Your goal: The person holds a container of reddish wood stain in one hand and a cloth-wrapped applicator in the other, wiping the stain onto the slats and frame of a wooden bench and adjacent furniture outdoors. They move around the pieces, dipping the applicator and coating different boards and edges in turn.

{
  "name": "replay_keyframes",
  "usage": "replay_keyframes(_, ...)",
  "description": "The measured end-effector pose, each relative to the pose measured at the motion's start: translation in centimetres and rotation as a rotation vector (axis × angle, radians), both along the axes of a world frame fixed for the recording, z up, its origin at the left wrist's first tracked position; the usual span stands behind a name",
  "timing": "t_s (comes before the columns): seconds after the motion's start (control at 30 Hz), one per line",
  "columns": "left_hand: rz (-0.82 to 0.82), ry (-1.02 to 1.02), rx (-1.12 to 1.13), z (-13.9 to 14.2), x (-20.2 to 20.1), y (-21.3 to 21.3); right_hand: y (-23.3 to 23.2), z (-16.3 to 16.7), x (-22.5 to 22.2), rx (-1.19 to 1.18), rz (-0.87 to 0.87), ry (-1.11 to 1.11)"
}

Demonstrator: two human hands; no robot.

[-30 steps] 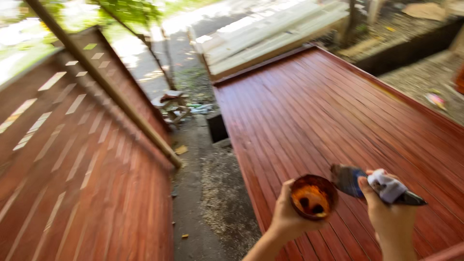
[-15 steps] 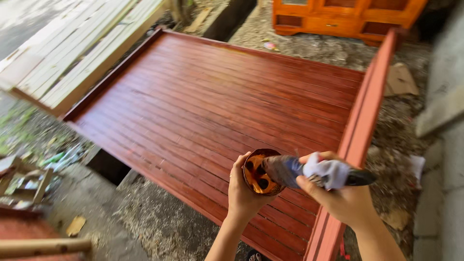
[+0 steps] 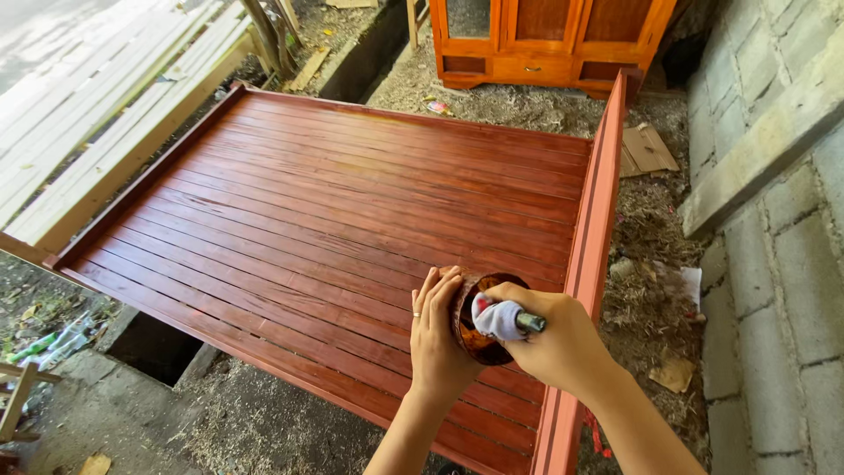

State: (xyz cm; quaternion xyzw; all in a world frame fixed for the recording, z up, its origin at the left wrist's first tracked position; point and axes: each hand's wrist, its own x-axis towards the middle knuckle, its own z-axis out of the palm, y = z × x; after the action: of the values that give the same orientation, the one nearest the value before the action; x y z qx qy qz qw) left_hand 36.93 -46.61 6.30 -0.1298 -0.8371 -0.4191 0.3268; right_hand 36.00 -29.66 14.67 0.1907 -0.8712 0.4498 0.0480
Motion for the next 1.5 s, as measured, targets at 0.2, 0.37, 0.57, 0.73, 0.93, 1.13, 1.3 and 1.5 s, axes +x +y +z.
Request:
replay_keyframes(0.2, 0.018, 0.03, -0.047, 0.4, -0.5, 0.5, -0.1, -0.6, -0.8, 0.109, -0.021, 0.002)
replay_keyframes(0.37, -0.058, 0.051, -0.031, 0.1, -1.9, 0.0, -0.4, -1.2, -1.0, 0.089, -0.075, -0.027)
replay_keyframes(0.57, -0.292, 0.08, -0.04, -1.0, -4.9, -0.3, -1.1, -0.5, 0.1, 0.083, -0.214, 0.058)
replay_keyframes(0.73, -0.477, -0.007, -0.04, -2.7, -6.3, -2.0, -3.1, 0.8, 3.6, -0.017, -0.413, -0.077)
replay_keyframes(0.93, -0.726, -0.127, -0.042, -4.2, -4.2, -3.5, -6.5, -0.1, 9.9, -0.064, -0.731, -0.185)
replay_keyframes(1.13, -0.944, -0.306, -0.045, -4.8, 0.9, 0.5, -2.9, -2.0, 19.7, -0.178, -0.969, 0.054)
replay_keyframes(1.3, -1.004, -0.578, -0.007, -6.1, 5.1, 1.4, -2.5, -7.5, 28.5, -0.356, -1.31, 0.104)
replay_keyframes(1.5, -0.966, -0.571, 0.052, -10.5, 8.9, -0.4, -6.8, -16.7, 36.0, -0.515, -1.586, 0.186)
